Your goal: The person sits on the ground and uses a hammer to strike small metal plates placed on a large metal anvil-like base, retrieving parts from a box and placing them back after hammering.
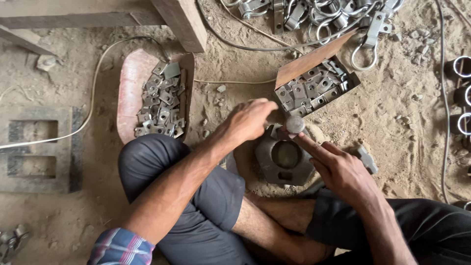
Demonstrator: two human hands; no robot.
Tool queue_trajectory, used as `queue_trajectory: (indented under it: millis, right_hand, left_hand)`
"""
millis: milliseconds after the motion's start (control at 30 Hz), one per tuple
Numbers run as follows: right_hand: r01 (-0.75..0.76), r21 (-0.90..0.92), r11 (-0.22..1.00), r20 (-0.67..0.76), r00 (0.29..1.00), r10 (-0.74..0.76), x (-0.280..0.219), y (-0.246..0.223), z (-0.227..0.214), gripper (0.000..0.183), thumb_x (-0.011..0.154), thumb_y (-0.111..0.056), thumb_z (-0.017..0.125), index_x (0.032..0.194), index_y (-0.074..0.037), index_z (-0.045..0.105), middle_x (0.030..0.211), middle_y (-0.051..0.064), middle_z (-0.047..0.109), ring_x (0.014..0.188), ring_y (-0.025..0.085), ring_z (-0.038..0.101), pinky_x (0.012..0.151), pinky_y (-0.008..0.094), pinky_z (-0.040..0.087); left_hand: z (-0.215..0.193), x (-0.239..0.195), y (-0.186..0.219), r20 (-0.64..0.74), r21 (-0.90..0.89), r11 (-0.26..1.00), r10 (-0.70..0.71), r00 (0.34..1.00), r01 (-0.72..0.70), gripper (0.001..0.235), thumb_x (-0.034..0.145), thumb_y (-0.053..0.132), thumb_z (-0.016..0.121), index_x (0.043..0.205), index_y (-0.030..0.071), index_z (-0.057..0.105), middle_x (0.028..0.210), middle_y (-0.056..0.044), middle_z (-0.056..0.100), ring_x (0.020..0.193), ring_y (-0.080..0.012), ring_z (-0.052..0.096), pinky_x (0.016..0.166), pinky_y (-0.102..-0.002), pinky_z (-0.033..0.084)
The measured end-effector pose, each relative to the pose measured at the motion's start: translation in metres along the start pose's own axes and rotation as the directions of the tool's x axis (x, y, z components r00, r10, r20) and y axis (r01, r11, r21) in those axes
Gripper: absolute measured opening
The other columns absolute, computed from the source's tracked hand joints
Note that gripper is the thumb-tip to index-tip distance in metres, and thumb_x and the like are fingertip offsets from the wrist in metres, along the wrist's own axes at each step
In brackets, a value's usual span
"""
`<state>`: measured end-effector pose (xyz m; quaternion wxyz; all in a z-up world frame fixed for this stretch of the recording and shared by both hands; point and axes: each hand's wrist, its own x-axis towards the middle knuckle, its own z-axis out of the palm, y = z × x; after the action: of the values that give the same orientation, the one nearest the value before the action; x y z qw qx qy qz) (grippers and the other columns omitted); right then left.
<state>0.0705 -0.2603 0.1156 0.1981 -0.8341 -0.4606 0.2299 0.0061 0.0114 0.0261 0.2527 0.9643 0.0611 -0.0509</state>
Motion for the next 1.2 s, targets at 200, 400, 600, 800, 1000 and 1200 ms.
queue_trajectory:
  millis: [200,400,600,800,1000,1200]
  right_hand:
    - [-0.044,0.046,0.998,0.033,0.999,0.042,-0.007,-0.001,-0.007,0.059,0.096,-0.031,0.056,0.154,-0.038,0.044,0.104,0.011,0.073,0.074,0.027,0.072,0.071,0.046,0.06]
    - [0.015,0.047,0.999,-0.017,1.0,-0.014,-0.016,0.011,-0.02,0.058,0.093,-0.034,0.059,0.15,-0.039,0.048,0.12,0.011,0.074,0.093,0.033,0.075,0.082,0.051,0.061]
    - [-0.15,-0.018,0.989,0.047,0.988,0.15,-0.016,0.007,-0.031,0.061,0.094,-0.035,0.06,0.152,-0.044,0.047,0.116,0.011,0.074,0.098,0.038,0.072,0.082,0.049,0.061]
    - [-0.241,-0.075,0.968,0.165,0.954,0.25,-0.009,0.001,-0.038,0.065,0.094,-0.042,0.06,0.155,-0.054,0.04,0.117,0.004,0.075,0.092,0.031,0.077,0.083,0.045,0.063]
    - [-0.207,-0.049,0.977,0.121,0.97,0.212,-0.013,-0.004,-0.044,0.064,0.094,-0.043,0.058,0.155,-0.054,0.041,0.112,0.006,0.075,0.093,0.033,0.075,0.081,0.046,0.062]
    - [-0.152,0.004,0.988,0.091,0.984,0.151,-0.016,-0.001,-0.041,0.063,0.095,-0.038,0.056,0.156,-0.05,0.041,0.116,0.009,0.073,0.092,0.036,0.073,0.077,0.049,0.06]
  left_hand:
    - [0.017,-0.003,0.019,0.1,-0.005,0.997,0.083,0.992,-0.083,0.048,0.07,0.02,0.092,0.108,0.004,0.069,0.104,-0.011,0.064,0.1,-0.0261,0.065,0.088,-0.04,0.055]
    - [0.008,-0.013,0.021,-0.016,-0.018,0.987,0.157,0.987,-0.157,0.044,0.067,0.019,0.092,0.101,0.003,0.069,0.098,-0.011,0.062,0.091,-0.0254,0.066,0.08,-0.039,0.056]
    - [-0.019,-0.006,0.03,-0.053,-0.188,0.972,0.136,0.989,-0.144,0.05,0.065,0.02,0.089,0.106,0.003,0.066,0.095,-0.013,0.07,0.093,-0.028,0.07,0.078,-0.04,0.057]
    - [-0.01,-0.003,0.03,0.076,-0.385,0.92,-0.049,0.996,0.075,0.055,0.065,0.019,0.083,0.115,0.009,0.065,0.104,-0.012,0.073,0.096,-0.0248,0.073,0.082,-0.038,0.059]
    - [0.025,0.001,-0.002,0.007,-0.282,0.958,0.059,0.998,-0.055,0.058,0.059,0.016,0.089,0.112,0.01,0.065,0.111,-0.014,0.064,0.108,-0.0318,0.064,0.092,-0.043,0.054]
    - [0.039,-0.002,-0.012,-0.043,-0.253,0.962,0.091,0.995,-0.099,0.06,0.059,0.018,0.091,0.111,0.01,0.062,0.11,-0.016,0.063,0.11,-0.0367,0.062,0.093,-0.045,0.052]
